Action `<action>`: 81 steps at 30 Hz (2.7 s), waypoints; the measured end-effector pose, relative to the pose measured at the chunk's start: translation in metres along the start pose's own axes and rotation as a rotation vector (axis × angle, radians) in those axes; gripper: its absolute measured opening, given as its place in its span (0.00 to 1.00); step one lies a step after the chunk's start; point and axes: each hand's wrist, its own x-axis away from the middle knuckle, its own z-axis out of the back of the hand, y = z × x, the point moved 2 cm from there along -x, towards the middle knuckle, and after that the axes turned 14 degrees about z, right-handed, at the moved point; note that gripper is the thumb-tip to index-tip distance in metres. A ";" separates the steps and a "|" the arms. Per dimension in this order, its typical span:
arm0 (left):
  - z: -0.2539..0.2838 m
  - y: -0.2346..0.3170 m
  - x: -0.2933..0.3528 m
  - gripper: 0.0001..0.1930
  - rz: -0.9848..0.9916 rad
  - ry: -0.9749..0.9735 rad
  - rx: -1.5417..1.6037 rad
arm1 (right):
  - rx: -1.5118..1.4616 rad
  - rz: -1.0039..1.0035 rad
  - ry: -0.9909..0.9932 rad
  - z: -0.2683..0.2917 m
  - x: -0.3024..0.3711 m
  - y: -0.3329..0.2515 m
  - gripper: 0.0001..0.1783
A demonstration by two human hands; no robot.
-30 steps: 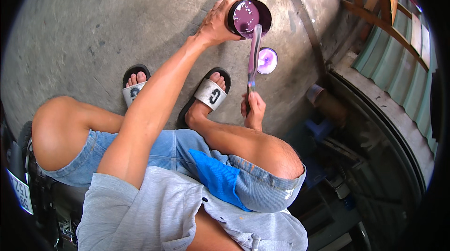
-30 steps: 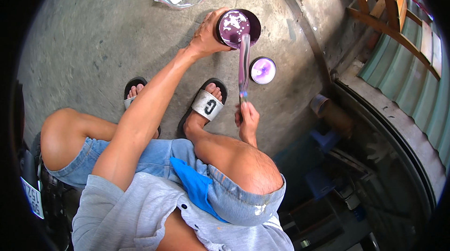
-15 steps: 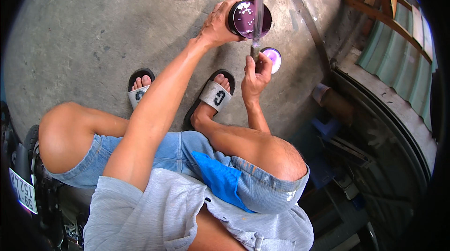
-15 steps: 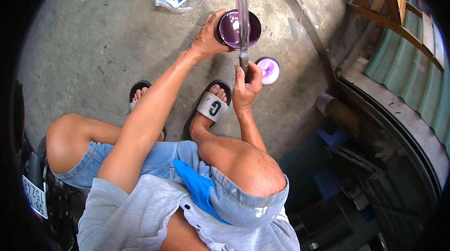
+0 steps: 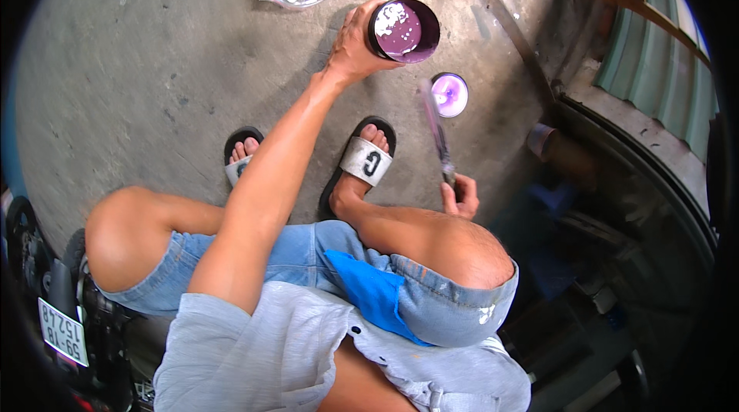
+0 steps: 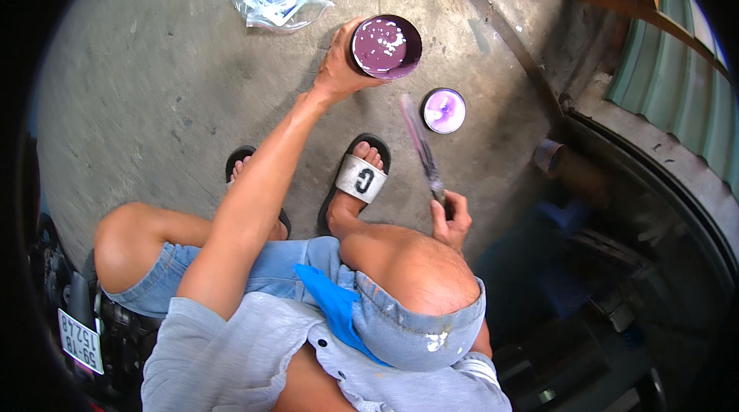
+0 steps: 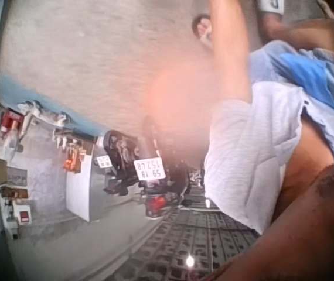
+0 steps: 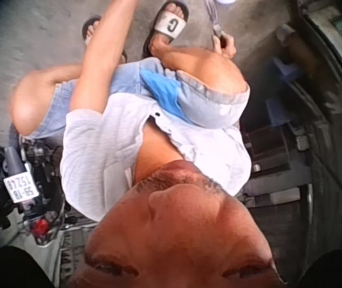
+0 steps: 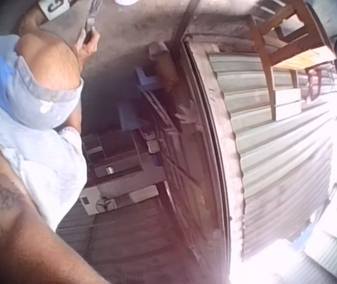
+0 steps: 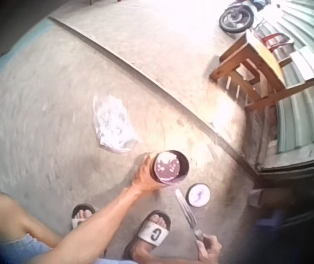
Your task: The person sits on the floor and uses a putty knife to mix purple paint in a small container, scraping the sides and bottom to ensure consistency. The person then wipes the putty knife with a blue cloth and stands up.
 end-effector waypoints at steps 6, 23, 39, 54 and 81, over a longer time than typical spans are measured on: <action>-0.005 0.006 0.001 0.58 0.070 -0.041 0.047 | -0.563 -0.005 -0.028 -0.064 -0.076 -0.040 0.19; -0.005 -0.003 0.001 0.60 0.176 -0.167 0.108 | -0.552 -0.260 0.194 -0.084 0.012 0.051 0.14; -0.083 0.036 0.096 0.38 0.242 -0.434 -0.006 | -0.625 -0.548 0.618 -0.061 -0.126 0.091 0.21; -0.107 0.018 0.064 0.46 0.242 -0.634 0.047 | -0.532 -0.507 0.613 -0.067 -0.129 0.086 0.09; -0.100 0.040 0.069 0.25 0.886 -0.582 0.945 | -0.549 -0.443 0.518 -0.042 -0.111 0.028 0.15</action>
